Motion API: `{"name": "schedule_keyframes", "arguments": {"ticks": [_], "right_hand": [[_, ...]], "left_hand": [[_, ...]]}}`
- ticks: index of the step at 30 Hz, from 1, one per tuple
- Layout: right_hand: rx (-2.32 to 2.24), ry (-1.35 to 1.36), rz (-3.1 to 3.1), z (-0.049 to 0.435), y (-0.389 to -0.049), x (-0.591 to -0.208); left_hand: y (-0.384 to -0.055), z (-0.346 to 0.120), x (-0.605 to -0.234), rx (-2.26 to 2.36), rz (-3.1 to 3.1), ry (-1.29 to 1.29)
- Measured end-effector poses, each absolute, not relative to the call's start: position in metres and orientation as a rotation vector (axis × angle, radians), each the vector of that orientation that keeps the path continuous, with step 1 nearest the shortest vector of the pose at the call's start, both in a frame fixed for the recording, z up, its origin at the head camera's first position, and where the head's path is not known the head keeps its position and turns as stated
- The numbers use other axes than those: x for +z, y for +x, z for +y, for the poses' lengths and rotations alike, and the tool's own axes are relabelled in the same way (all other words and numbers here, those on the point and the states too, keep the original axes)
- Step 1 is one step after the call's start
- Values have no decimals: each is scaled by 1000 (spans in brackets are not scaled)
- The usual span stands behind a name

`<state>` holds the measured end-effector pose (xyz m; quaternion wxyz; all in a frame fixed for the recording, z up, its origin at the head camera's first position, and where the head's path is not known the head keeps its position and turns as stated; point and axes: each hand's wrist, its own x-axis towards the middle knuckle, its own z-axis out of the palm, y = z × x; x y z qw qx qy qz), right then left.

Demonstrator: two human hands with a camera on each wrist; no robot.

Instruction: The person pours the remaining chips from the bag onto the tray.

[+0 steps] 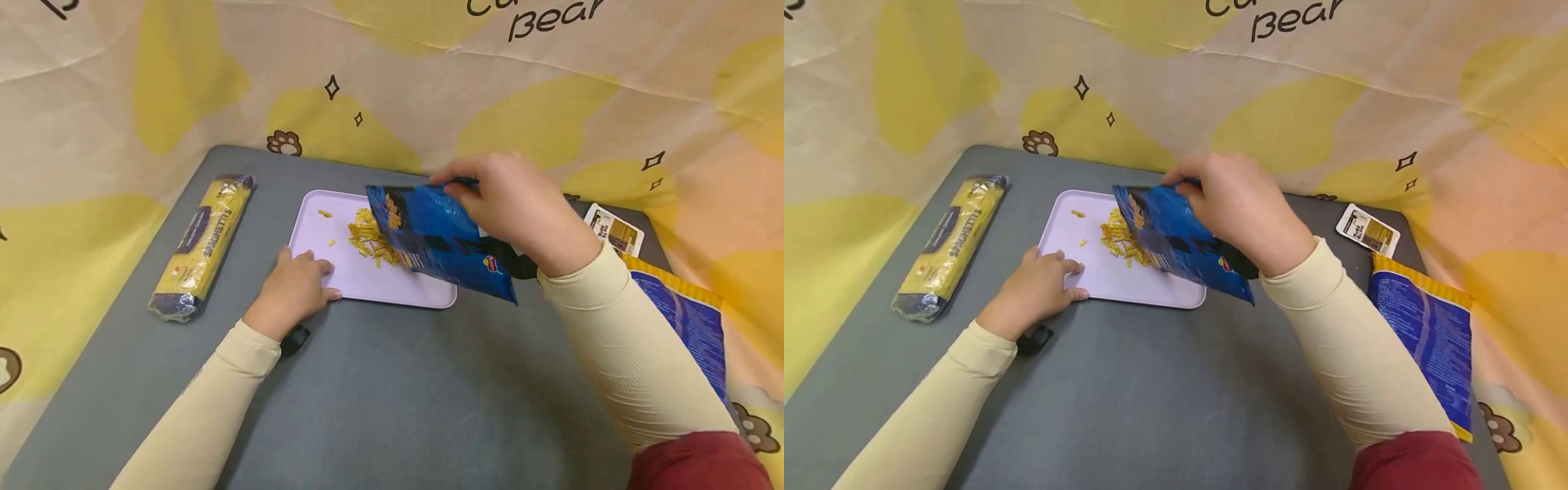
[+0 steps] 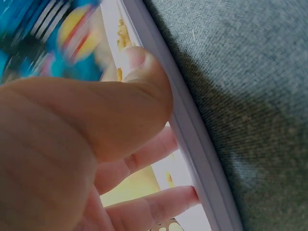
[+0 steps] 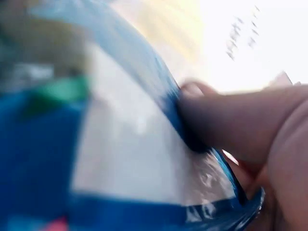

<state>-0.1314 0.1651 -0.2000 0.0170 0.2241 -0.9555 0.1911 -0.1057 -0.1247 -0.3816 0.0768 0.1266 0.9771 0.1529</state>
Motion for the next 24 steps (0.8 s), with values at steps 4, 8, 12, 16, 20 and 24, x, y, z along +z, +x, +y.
{"name": "schedule_keyframes", "arguments": {"ticks": [4, 8, 12, 16, 20, 24], "right_hand": [[621, 661, -2977, 162, -139, -192], [582, 702, -3021, 159, -142, -189], [567, 726, -3050, 156, -146, -185], [600, 671, -3051, 157, -149, -176], [601, 676, -3047, 159, -151, -172], [606, 688, -3045, 160, -151, -176]], "left_hand": [[-105, -125, -381, 463, 2920, 368], [-104, -124, -380, 469, 2919, 373], [-104, -124, -380, 469, 2930, 383], [-104, -124, -382, 470, 2932, 379], [-104, -124, -383, 468, 2920, 367], [-104, -124, -382, 474, 2918, 368]]}}
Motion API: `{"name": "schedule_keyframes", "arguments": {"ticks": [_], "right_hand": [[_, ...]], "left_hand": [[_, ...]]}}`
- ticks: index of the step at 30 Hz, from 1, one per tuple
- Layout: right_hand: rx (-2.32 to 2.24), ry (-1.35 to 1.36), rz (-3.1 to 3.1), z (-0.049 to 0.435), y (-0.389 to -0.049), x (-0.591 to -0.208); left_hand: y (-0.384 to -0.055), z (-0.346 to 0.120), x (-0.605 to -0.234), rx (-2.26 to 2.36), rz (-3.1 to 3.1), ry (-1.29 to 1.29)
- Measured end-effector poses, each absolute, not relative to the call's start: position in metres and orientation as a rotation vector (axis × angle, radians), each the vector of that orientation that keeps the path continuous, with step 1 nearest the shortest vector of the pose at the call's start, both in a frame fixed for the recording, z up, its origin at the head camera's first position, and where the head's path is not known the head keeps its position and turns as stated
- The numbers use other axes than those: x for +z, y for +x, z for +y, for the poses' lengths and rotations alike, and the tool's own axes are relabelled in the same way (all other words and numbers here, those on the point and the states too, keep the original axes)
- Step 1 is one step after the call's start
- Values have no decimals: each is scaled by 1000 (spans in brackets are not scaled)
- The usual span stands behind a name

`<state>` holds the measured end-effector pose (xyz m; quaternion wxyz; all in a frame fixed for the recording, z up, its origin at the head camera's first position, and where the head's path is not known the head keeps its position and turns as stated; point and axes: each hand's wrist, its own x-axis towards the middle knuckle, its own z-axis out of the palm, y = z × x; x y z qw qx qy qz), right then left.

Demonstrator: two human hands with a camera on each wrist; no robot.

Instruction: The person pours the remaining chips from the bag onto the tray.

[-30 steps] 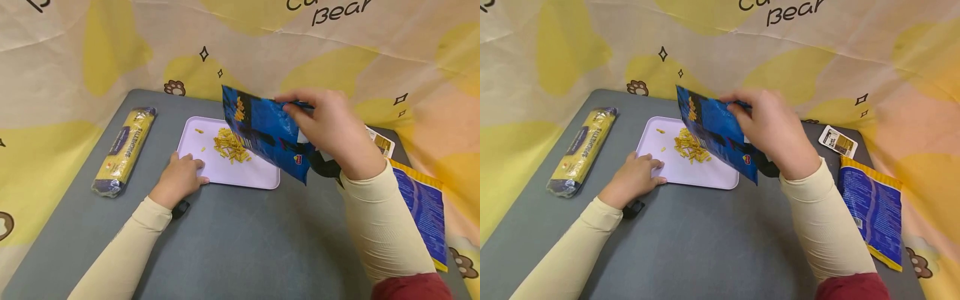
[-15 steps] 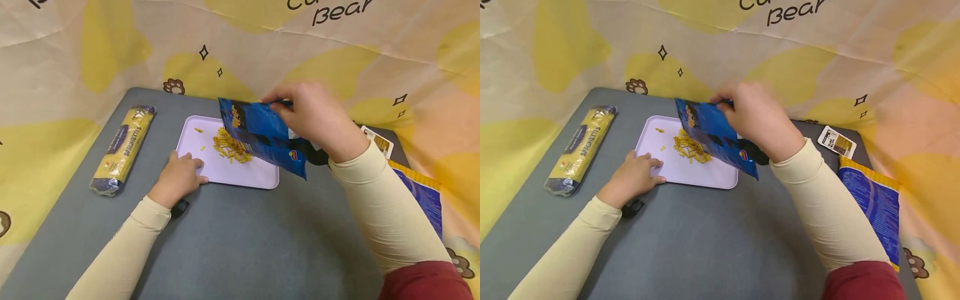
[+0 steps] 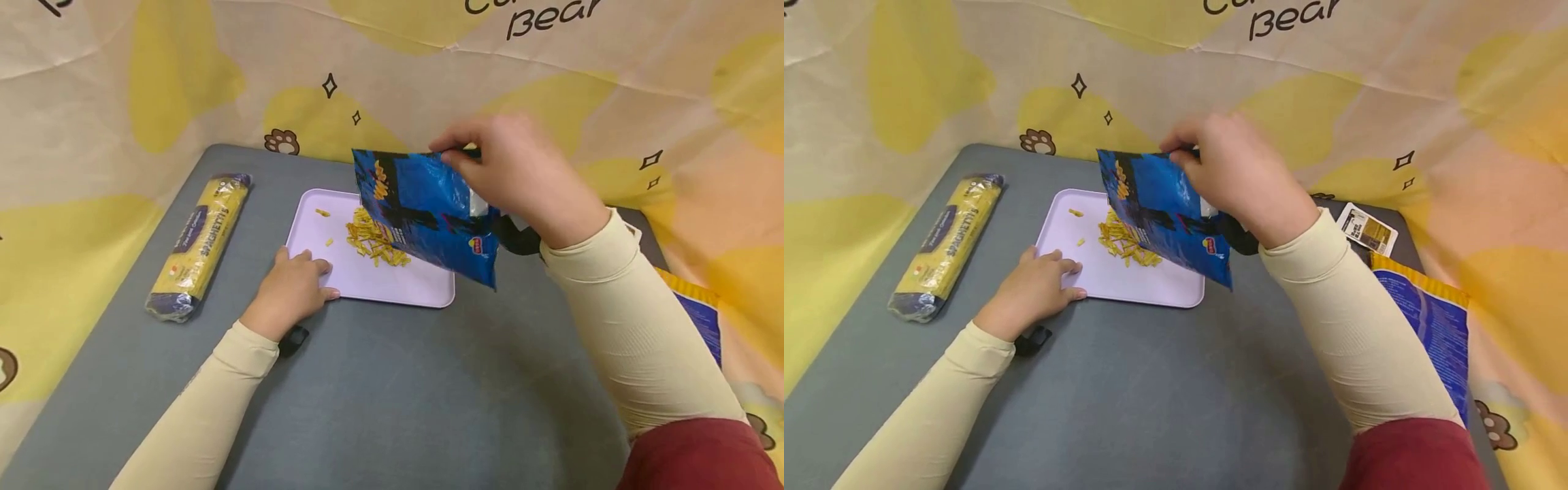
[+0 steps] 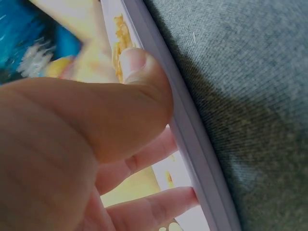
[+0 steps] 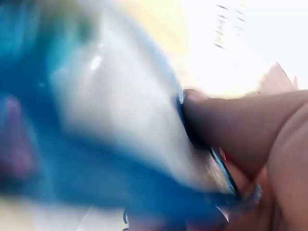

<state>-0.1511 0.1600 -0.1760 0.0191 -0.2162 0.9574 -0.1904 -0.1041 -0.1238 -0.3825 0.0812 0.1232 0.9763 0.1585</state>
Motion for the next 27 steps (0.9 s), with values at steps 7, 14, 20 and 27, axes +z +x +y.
{"name": "schedule_keyframes", "arguments": {"ticks": [7, 14, 20, 27], "right_hand": [[-704, -605, 2943, 169, -154, -189], [-809, -549, 2898, 179, -155, -200], [-844, -582, 2891, 184, -152, -212], [-945, -550, 2954, 209, -134, -219]], "left_hand": [[-103, -122, -383, 458, 2904, 362], [-104, -124, -385, 475, 2913, 390], [-103, -128, -384, 475, 2902, 358], [-103, -123, -379, 477, 2899, 370]]}}
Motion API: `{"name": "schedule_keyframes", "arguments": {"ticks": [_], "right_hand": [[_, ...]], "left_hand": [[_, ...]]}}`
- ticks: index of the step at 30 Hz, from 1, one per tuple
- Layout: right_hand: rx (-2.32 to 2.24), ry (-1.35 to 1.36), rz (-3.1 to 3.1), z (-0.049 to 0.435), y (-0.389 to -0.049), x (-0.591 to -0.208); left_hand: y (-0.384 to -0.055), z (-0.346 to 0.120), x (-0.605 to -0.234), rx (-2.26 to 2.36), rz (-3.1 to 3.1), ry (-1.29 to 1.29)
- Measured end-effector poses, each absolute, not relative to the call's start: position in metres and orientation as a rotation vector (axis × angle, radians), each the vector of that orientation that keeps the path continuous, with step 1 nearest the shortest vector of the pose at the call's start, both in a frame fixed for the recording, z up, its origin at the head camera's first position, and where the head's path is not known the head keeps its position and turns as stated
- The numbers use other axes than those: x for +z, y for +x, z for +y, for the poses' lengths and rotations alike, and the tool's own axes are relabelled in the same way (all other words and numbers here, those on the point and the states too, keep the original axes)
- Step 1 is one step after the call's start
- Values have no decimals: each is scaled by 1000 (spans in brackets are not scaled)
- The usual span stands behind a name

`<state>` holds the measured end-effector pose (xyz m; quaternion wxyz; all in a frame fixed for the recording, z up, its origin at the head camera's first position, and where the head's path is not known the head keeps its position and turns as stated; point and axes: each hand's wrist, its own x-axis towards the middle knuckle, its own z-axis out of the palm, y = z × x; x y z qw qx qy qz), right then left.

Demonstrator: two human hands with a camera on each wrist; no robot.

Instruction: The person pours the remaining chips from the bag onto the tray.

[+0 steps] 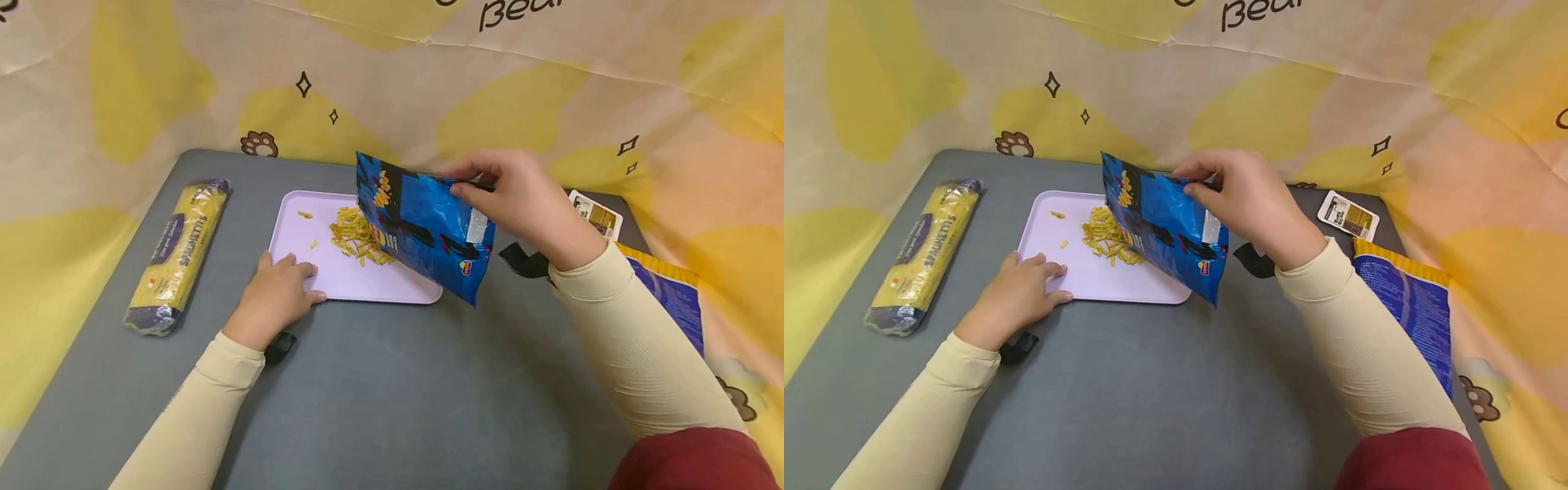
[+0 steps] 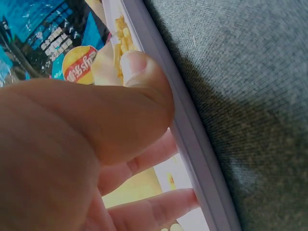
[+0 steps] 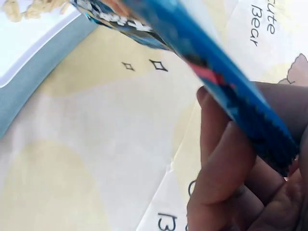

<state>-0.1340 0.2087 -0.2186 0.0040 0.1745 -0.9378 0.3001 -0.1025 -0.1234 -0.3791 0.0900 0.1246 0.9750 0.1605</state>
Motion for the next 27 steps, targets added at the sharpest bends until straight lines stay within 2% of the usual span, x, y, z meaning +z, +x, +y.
{"name": "schedule_keyframes", "arguments": {"ticks": [8, 16, 27], "right_hand": [[849, 507, -2794, 229, -110, -222], [522, 542, -2601, 265, -77, -232], [161, 553, -2444, 306, -75, -266]], "left_hand": [[-103, -123, -377, 474, 2900, 365], [-102, -122, -381, 472, 2913, 381], [-101, -125, -381, 492, 2894, 340]]}}
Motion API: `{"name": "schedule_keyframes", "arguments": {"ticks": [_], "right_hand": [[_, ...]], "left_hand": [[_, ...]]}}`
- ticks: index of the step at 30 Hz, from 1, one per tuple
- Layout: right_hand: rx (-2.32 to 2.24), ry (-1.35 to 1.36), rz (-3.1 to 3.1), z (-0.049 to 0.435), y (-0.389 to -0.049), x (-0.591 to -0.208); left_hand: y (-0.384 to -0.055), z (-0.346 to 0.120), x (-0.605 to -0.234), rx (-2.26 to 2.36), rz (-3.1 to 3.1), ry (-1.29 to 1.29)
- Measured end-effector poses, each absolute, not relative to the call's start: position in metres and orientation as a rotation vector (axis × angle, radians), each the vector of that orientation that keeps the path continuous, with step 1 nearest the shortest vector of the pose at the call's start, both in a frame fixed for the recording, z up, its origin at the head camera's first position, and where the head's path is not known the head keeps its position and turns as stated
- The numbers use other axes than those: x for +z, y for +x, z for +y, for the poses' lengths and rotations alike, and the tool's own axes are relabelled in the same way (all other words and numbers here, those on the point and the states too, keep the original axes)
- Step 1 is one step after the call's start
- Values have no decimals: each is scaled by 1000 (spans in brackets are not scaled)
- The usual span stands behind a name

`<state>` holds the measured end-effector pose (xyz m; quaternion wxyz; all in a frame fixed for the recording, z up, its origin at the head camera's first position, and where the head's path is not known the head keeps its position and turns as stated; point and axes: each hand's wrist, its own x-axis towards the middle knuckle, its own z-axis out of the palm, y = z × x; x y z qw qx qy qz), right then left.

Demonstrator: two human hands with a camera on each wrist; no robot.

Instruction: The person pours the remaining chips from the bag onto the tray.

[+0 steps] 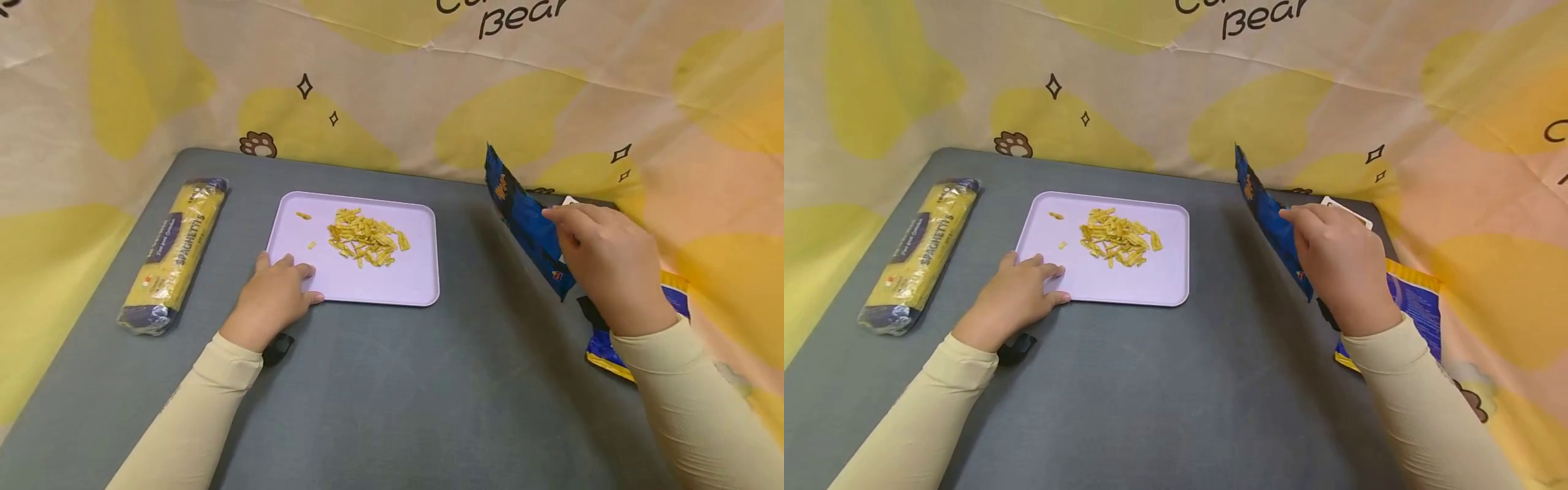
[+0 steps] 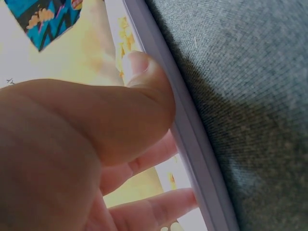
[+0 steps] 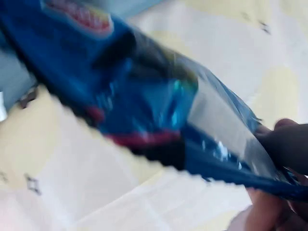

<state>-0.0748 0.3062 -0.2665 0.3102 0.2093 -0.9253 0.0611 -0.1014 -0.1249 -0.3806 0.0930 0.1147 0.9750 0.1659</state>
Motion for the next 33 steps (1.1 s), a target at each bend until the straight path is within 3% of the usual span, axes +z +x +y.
{"name": "schedule_keyframes", "arguments": {"ticks": [7, 16, 33], "right_hand": [[74, 519, -2568, 317, -76, -308], [164, 539, -2839, 293, -71, -351], [417, 537, -3338, 278, -68, -366]], "left_hand": [[-100, -124, -380, 491, 2897, 342], [-101, -126, -383, 497, 2912, 361], [-95, -124, -382, 471, 2872, 294]]}}
